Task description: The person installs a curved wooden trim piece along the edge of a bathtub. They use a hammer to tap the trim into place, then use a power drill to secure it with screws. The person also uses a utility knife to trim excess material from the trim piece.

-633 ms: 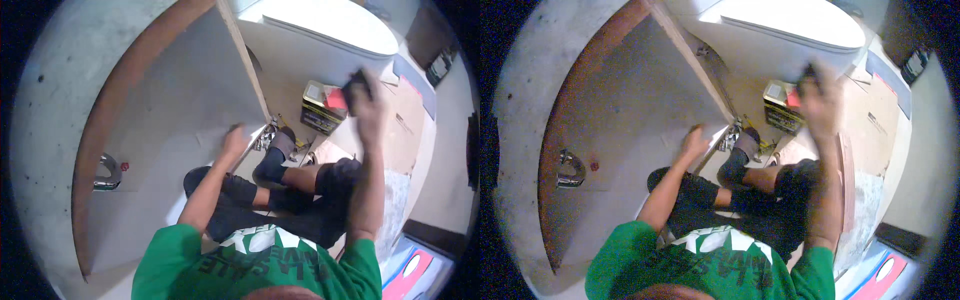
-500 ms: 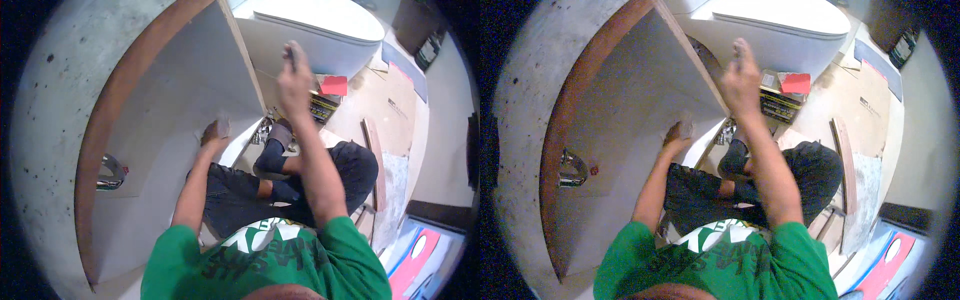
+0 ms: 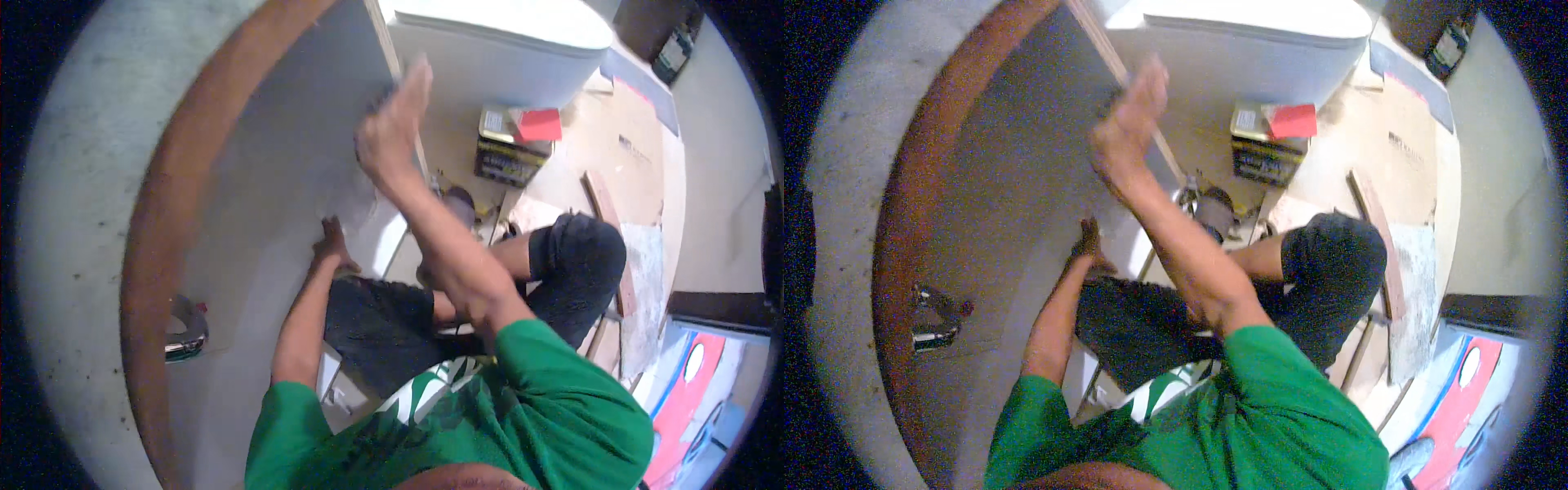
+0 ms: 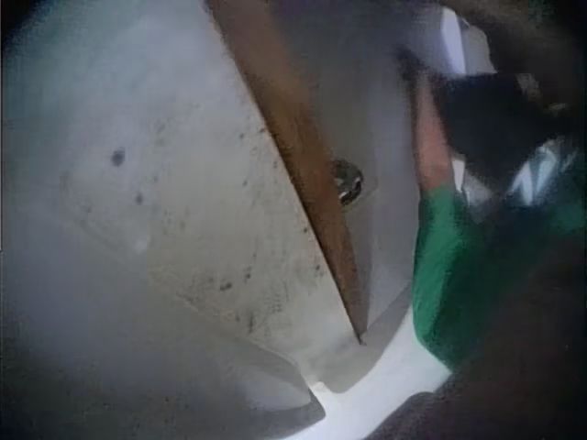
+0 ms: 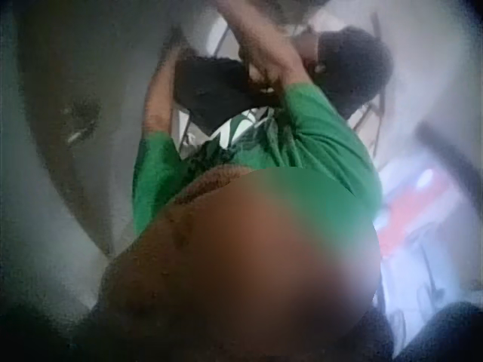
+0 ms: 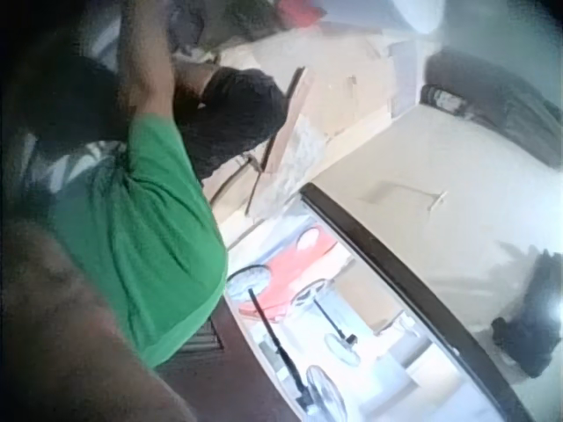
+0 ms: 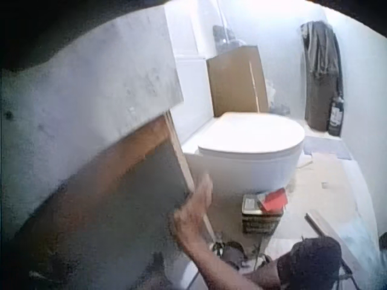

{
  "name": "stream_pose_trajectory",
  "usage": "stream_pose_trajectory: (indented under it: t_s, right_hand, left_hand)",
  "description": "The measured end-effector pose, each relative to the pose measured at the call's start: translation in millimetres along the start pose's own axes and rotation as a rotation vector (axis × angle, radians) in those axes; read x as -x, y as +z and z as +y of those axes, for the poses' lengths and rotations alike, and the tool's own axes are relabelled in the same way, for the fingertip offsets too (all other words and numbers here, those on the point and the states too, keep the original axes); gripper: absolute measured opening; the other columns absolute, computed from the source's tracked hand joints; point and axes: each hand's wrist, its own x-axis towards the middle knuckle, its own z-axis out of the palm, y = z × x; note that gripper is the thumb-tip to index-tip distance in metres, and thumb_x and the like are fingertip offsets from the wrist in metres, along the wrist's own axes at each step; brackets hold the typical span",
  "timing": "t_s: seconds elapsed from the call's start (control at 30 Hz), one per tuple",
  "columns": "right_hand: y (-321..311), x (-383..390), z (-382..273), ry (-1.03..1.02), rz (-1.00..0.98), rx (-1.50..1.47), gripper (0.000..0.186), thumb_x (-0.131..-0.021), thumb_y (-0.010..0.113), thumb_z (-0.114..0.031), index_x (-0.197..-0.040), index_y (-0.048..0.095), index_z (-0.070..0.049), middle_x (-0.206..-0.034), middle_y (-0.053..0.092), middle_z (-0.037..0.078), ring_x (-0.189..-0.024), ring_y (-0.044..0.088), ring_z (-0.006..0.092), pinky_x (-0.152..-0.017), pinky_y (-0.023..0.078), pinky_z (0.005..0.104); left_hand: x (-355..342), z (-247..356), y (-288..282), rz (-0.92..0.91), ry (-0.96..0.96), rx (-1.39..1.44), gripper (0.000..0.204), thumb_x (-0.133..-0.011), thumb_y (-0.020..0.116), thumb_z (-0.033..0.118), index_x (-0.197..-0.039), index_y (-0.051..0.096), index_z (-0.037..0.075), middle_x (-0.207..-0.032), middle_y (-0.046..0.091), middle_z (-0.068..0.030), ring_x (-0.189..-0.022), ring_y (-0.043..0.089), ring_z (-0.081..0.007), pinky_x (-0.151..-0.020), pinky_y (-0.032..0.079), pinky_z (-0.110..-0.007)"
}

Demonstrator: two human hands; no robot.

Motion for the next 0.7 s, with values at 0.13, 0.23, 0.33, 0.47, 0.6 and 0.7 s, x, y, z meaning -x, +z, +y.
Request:
stream_pose_trajectory:
  t_s: [0.13,0.23,0.33,0.47,0.6,0.7]
  right_hand:
    - [-8.7,-46.7,-23.7,-0.109,-0.167,-0.127,0.01,-0.066,0.055,-0.005,-0.071,0.048,0.001,-0.087,0.052,0.018,-0.09,0.047,0.0371,-0.074,0.037,0.0477]
    - [8.6,3.2,1.2,-0.014,-0.062,0.003,0.026,-0.068,0.052,-0.003,-0.093,0.048,0.003,-0.108,0.048,0.021,-0.108,0.041,0.0397,-0.088,0.034,0.0473]
    - [7.3,89.3,50.7,0.301,0.015,-0.037,0.072,-0.07,0.043,0.005,-0.138,0.021,0.007,-0.145,0.023,0.028,-0.137,0.018,0.044,-0.113,0.014,0.0457]
    - [-2.1,170.5,126.6,0.538,-0.22,-0.076,0.079,-0.071,0.04,0.009,-0.144,0.011,0.007,-0.149,0.016,0.029,-0.141,0.012,0.0425,-0.116,0.007,0.045]
    - [-4.6,162.1,132.1,0.564,-0.232,-0.093,0.079,-0.068,0.038,0.01,-0.143,0.013,0.009,-0.148,0.018,0.029,-0.141,0.014,0.0408,-0.117,0.008,0.0423]
    - [3.7,99.3,56.9,0.297,-0.064,-0.165,0.082,-0.068,0.039,0.006,-0.145,0.011,0.007,-0.15,0.014,0.029,-0.142,0.01,0.0407,-0.117,0.006,0.0435]
  left_hand:
    - [1.1,-4.8,-1.4,0.068,0.092,0.04,0.153,-0.036,0.094,0.034,-0.149,-0.006,0.013,-0.156,-0.002,-0.0189,-0.141,0.012,-0.0426,-0.109,0.023,-0.058]
    - [19.7,15.5,-17.6,-0.024,-0.026,-0.014,0.154,-0.034,0.094,0.032,-0.15,-0.005,0.017,-0.156,-0.001,-0.0182,-0.141,0.01,-0.0454,-0.109,0.023,-0.059]
    - [19.6,22.7,-29.2,-0.007,-0.049,0.022,0.151,-0.034,0.094,0.029,-0.15,-0.001,0.016,-0.156,0.003,-0.0187,-0.14,0.013,-0.0467,-0.111,0.023,-0.055]
    - [18.6,24.6,-30.5,0.012,0.01,0.075,0.152,-0.033,0.094,0.028,-0.15,-0.001,0.012,-0.156,0.004,-0.0201,-0.14,0.013,-0.0468,-0.113,0.024,-0.048]
    - [15.0,31.6,-27.5,0.015,0.02,0.045,0.151,-0.032,0.093,0.027,-0.15,0.001,0.011,-0.155,0.005,-0.0221,-0.139,0.014,-0.0466,-0.113,0.024,-0.048]
    - [8.0,2.2,-13.7,0.108,0.146,-0.011,0.15,-0.033,0.093,0.027,-0.15,0.001,0.011,-0.155,0.005,-0.0234,-0.139,0.014,-0.0469,-0.113,0.024,-0.049]
